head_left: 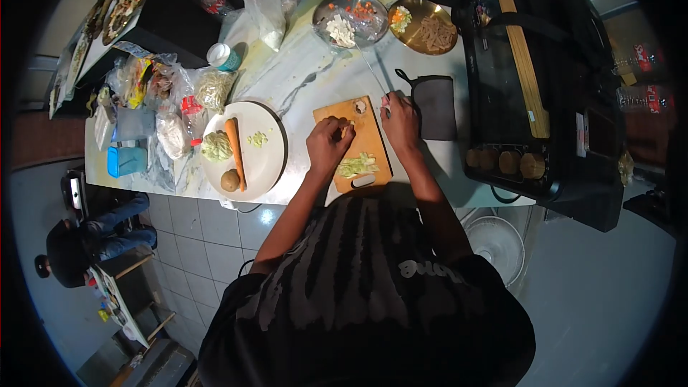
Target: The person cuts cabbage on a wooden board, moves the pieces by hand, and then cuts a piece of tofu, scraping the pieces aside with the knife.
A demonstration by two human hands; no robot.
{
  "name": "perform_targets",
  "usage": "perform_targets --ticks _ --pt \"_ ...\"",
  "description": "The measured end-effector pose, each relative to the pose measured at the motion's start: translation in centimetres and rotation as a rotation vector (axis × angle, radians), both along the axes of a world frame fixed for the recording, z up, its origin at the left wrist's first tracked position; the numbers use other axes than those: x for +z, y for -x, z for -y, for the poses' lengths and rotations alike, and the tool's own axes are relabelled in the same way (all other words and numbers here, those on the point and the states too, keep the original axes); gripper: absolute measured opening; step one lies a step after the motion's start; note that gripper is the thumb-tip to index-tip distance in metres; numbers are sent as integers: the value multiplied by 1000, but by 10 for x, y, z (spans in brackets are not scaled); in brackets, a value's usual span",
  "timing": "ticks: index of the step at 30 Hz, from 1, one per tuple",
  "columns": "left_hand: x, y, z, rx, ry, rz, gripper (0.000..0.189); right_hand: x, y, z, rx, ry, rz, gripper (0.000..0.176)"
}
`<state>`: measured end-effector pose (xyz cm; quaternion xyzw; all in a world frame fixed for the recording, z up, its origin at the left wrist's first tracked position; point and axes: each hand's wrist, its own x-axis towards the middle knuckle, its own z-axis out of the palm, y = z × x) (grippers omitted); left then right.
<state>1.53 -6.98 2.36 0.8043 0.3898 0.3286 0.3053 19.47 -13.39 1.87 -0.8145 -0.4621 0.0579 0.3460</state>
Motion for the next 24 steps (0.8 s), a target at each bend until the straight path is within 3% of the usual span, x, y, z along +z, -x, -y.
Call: perform_targets --ticks 10,17,20,22,24 --pt "0 1 1 2 1 -1 13 -3 3 29 -19 140 10 12" --pt "-2 1 1 7 -26 4 13 32 4 152 167 281 -124 9" --pt "-4 1 1 7 -37 11 13 51 2 205 263 419 -48 13" --pt "-4 1 1 10 -13 20 13 102 6 216 51 925 -564 22" --pt "-4 0 0 13 -33 27 13 119 5 222 40 927 -603 25"
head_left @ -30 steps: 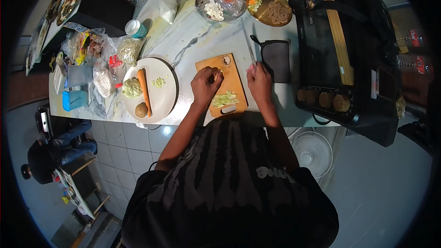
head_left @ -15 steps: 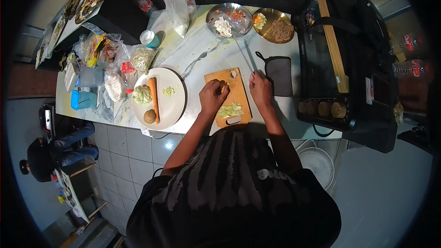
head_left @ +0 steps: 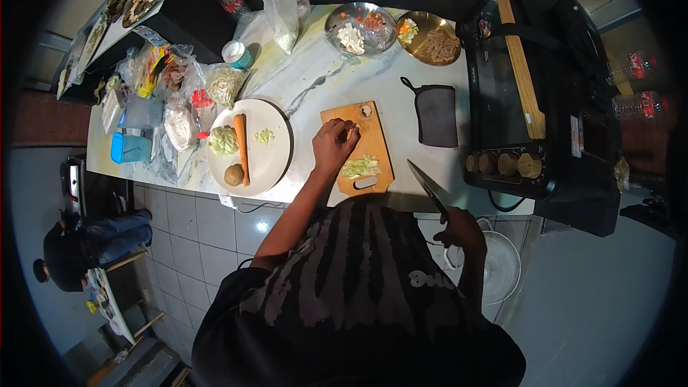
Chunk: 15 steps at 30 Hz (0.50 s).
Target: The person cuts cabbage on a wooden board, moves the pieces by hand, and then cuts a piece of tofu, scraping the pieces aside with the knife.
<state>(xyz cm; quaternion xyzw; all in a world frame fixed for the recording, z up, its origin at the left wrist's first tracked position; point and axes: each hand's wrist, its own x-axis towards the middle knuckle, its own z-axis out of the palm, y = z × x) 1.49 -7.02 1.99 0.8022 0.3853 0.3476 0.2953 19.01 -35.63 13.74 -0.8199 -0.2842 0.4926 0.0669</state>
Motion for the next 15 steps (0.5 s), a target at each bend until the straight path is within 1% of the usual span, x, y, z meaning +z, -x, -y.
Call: perform_targets --ticks 2,5,6,8,9,10,11,12,14,15 --pt "-1 2 1 1 -21 7 13 -3 -3 5 -26 7 -29 28" --pt "-1 1 0 0 -30 9 12 -4 -5 -11 -163 -183 -137 26" --pt "0 2 1 -5 -7 -12 14 -7 -3 -23 -160 -187 -135 26" --pt "3 2 2 -4 15 -29 15 -19 -2 -43 -84 -347 18 30" --pt "5 2 2 -4 26 -37 15 -23 3 -54 -79 -350 18 30" --pt "5 3 2 -4 37 -44 15 -27 9 -65 -80 -464 94 34" --pt "6 3 2 1 34 -42 15 -30 14 -76 -82 -578 170 41" --pt "4 3 1 -6 31 -42 15 -35 19 -84 -78 -580 170 41" --pt "4 4 2 -13 29 -43 16 -42 28 -98 -38 -771 119 54" --pt "6 4 2 -17 39 -36 16 -32 32 -108 -13 -647 46 59"
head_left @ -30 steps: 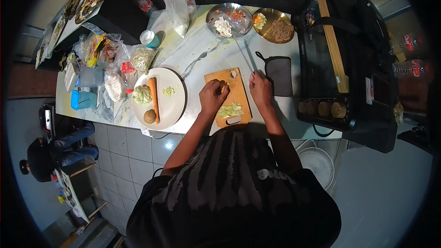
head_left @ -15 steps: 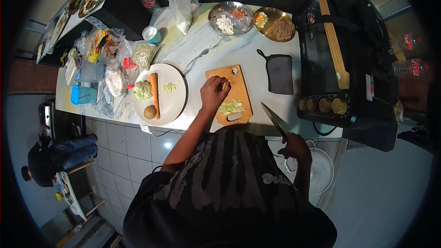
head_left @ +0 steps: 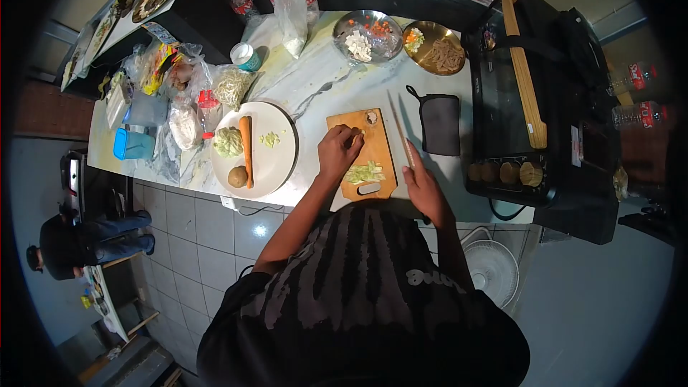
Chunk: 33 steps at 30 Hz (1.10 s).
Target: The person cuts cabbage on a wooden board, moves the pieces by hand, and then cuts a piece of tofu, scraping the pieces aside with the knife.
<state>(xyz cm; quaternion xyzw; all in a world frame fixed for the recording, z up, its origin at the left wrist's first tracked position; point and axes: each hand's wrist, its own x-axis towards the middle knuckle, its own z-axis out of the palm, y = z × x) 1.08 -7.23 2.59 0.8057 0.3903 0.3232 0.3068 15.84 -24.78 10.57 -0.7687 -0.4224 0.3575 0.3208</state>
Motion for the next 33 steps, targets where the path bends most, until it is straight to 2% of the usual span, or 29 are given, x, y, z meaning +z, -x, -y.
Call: perform_targets --ticks 3,4,7,8,9,11,14,17,27,33 --pt "4 0 2 -3 22 -2 15 -17 10 -13 49 -127 -91 61" --pt "4 -1 1 -1 31 -12 15 -26 14 -17 96 -322 22 60" --pt "0 -1 1 6 -18 6 14 -25 17 -23 177 -222 -37 58" --pt "-2 -1 2 8 -15 4 14 -20 18 -21 148 -54 -145 52" --pt "-3 -1 1 0 -29 9 14 -27 18 -20 149 -52 -148 52" --pt "-5 0 0 -11 -43 12 14 -47 20 -17 163 -245 -158 55" --pt "-7 0 0 -6 -47 -12 14 -36 23 -17 122 -119 -202 54" --pt "-1 0 1 -4 -35 -8 14 -47 26 -16 97 -223 -167 54" --pt "-2 -1 1 11 16 -8 13 -55 26 -16 72 -237 -127 53" --pt "-1 -1 1 12 30 -20 13 -49 20 -14 100 -153 -63 49"
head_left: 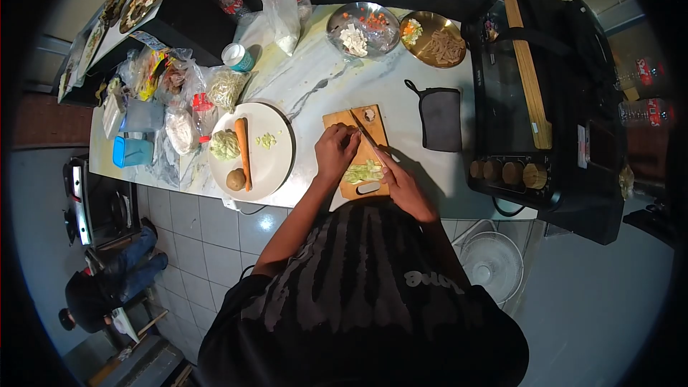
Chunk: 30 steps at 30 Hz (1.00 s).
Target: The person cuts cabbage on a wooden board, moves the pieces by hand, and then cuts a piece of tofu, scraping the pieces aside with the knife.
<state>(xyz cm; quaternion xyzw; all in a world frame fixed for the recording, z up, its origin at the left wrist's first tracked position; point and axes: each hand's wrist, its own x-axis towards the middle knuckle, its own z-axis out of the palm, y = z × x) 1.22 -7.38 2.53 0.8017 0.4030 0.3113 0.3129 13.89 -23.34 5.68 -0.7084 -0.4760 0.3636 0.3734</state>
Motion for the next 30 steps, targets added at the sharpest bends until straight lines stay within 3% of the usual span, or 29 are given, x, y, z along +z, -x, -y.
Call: perform_targets --ticks 2,6,9,11,12,15,17,23,30 --pt "1 -1 0 2 3 -16 14 8 -2 1 -30 200 -183 47" --pt "-1 0 0 -14 -40 -16 15 17 -2 4 -75 232 -315 47" --pt "0 0 0 -17 -45 -25 14 -10 -4 7 -34 107 -225 46" --pt "-2 -1 -1 -7 -61 -32 14 -42 -2 9 -20 -263 -26 47" --pt "-2 -1 -1 -7 -62 -24 13 -37 -4 10 -18 -264 -24 47" --pt "0 0 0 -5 -45 -20 13 -18 -5 15 -1 -161 -100 50" --pt "1 -1 1 -6 -34 -14 12 -2 -7 14 -50 199 -323 52" --pt "-6 0 0 6 -77 31 15 -6 -12 18 -112 243 -463 48" --pt "-1 -1 1 -1 -116 13 15 1 -2 17 -40 179 -309 50"
